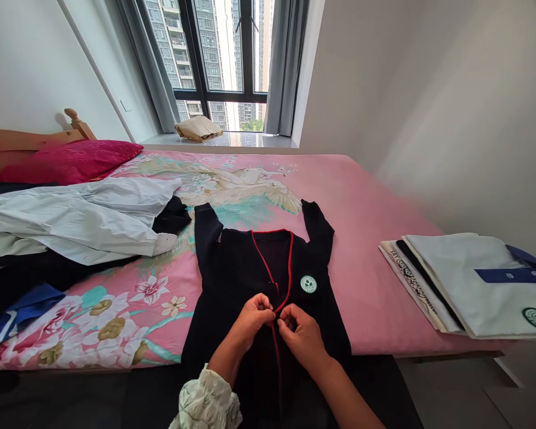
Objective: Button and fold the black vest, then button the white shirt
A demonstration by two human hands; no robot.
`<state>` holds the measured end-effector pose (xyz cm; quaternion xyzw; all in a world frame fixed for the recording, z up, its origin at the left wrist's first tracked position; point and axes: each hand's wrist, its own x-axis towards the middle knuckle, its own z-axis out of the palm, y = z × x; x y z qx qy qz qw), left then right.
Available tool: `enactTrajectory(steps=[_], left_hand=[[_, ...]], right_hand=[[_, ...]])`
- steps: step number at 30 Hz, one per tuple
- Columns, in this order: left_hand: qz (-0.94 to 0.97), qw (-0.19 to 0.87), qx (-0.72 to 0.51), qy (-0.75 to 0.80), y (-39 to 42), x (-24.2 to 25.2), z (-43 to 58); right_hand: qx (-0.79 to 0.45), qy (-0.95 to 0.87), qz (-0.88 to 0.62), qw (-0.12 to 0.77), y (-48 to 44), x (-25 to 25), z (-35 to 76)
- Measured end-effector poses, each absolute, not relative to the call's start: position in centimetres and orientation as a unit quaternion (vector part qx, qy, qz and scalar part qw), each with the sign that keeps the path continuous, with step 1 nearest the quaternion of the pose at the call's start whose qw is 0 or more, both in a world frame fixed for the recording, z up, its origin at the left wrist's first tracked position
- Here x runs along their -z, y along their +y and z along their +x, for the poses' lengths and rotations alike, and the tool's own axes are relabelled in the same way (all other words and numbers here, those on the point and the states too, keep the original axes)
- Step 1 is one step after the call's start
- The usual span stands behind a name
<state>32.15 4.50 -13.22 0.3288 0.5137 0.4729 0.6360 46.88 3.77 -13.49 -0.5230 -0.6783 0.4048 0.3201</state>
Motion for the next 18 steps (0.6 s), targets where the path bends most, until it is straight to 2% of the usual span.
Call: enactTrajectory(steps=[5, 14, 18], left_hand=[[0.325, 0.639, -0.480, 0.506, 4.6, 13.4, 32.1], [0.382, 0.608, -0.477, 0.506, 3.8, 13.3, 32.1], [0.413, 0.564, -0.474, 0.535, 3.5, 13.5, 32.5]], right_hand=[[-0.427, -0.653, -0.545, 0.308, 4.2, 13.9, 46.8], [-0.629, -0.524, -0.545, 0.182, 7.2, 13.2, 47.0], [-0.660, -0.528, -0.508, 0.165, 7.8, 12.8, 47.6]])
